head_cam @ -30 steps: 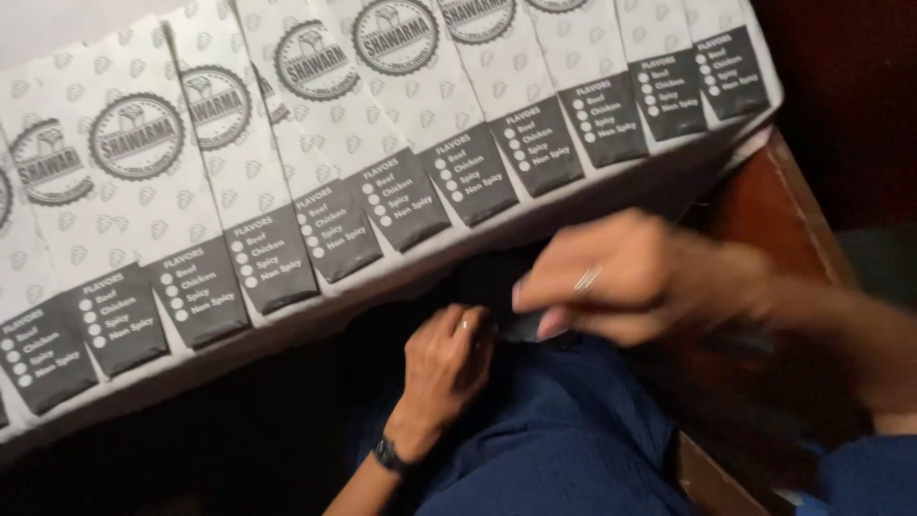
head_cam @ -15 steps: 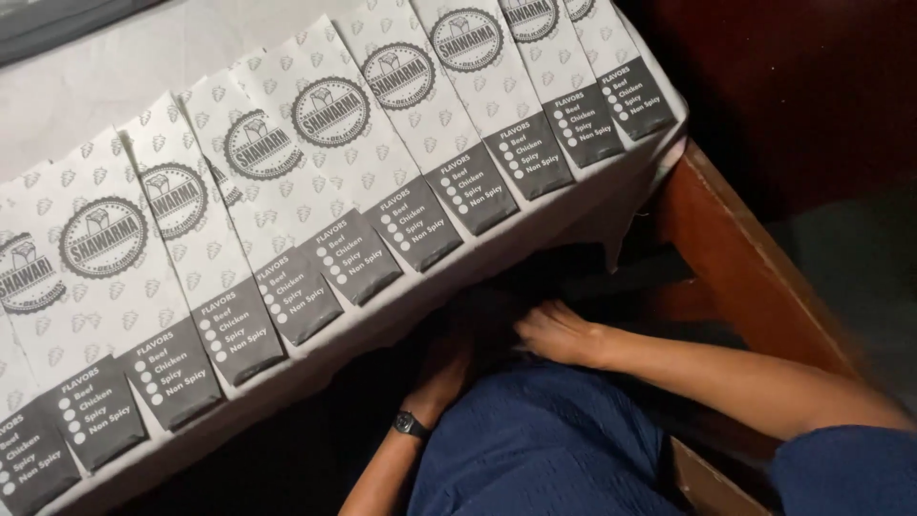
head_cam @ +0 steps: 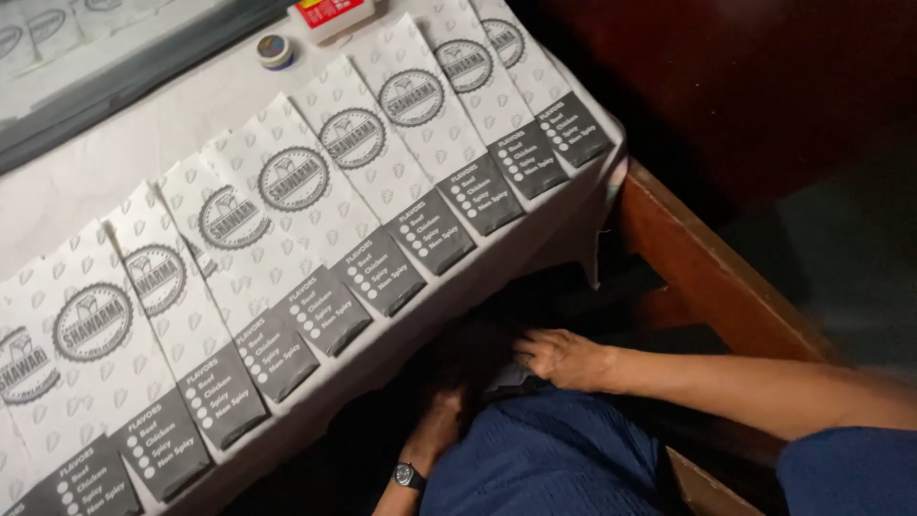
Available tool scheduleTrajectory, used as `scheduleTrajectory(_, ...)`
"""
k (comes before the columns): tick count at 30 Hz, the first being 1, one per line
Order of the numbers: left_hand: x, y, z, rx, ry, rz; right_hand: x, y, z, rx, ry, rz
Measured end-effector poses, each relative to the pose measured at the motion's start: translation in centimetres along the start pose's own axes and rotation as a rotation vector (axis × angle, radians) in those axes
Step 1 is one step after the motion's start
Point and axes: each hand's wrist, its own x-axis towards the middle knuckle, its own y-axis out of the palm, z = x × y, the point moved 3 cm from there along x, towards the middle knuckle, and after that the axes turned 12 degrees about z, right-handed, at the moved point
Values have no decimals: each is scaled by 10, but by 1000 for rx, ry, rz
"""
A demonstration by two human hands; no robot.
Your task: The person applies labels to white shawarma wrappers on a table. They align the labels by hand, apply glue from a bottle to the label edges, and press them onto the wrappers one by one.
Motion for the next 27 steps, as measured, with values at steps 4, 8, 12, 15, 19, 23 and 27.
scheduleTrajectory(4,-15,33,60,91,131,-34,-12,-26,-12,19,-42,37)
scheduleTrajectory(8,-6,-9,21,364,106,-102,-32,-156,-27,233,135,-111)
scheduleTrajectory(12,45,-123,-193,448,202,-263,-57,-291,-43,-111,-26,-496)
scheduleTrajectory(15,72,-168,-272,462,541,-592,-72,-320,-76,-31,155,-686)
scheduleTrajectory(19,137,-194,-281,507,619,-760,-64,-313,-106,19,105,-653)
scheduleTrajectory(23,185,-203,-272,510,524,-766,-50,-305,-117,178,71,-645)
scheduleTrajectory(27,205,-196,-269,501,436,-699,-46,-281,-142,163,40,-645)
